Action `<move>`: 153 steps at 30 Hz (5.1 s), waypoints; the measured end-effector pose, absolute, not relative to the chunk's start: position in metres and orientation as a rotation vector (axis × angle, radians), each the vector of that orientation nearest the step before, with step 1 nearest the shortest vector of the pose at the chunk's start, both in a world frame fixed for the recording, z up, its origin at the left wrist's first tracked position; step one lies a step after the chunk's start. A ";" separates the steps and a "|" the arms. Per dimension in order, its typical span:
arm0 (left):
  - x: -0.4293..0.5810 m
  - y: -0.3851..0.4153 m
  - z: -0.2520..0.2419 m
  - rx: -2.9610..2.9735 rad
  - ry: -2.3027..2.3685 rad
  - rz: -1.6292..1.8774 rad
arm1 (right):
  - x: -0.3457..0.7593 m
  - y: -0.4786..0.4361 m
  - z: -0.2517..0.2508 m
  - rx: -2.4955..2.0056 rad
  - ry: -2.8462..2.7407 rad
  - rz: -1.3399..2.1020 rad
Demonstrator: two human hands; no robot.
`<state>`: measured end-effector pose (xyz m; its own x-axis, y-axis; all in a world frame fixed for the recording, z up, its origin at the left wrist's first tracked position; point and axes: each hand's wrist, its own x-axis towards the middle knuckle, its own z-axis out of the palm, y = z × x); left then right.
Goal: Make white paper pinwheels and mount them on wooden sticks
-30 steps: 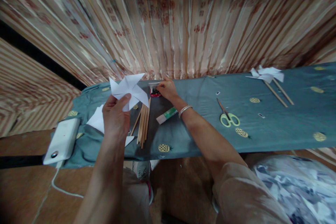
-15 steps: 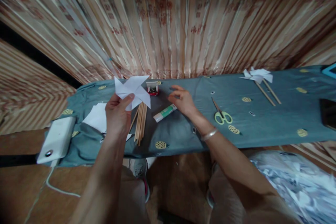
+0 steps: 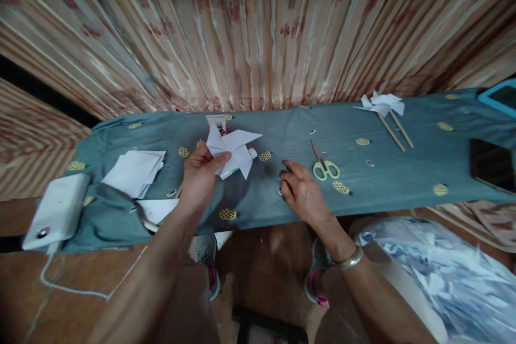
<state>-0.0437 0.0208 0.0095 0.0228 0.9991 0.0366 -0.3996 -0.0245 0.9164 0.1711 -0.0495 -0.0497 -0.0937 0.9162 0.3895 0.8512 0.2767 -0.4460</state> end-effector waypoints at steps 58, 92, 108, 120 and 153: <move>0.010 -0.008 -0.009 0.943 0.860 1.080 | 0.149 -0.073 0.007 -1.463 -1.606 0.375; 0.011 -0.017 -0.003 0.928 0.826 1.059 | 0.151 -0.067 0.002 -1.403 -1.580 0.360; 0.012 -0.017 -0.007 0.976 0.841 1.081 | 0.151 -0.067 0.001 -1.403 -1.562 0.404; 0.011 -0.017 -0.007 1.056 0.871 1.068 | 0.149 -0.067 0.000 -1.417 -1.464 0.528; 0.004 -0.021 0.000 1.041 0.888 1.025 | 0.151 -0.061 -0.022 -1.353 -1.193 0.888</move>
<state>0.0044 -0.0211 -0.0003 0.2835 0.9538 -0.0991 -0.2335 0.1689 0.9576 0.1509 -0.0605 -0.0219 0.2197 0.9690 0.1129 0.1699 0.0760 -0.9825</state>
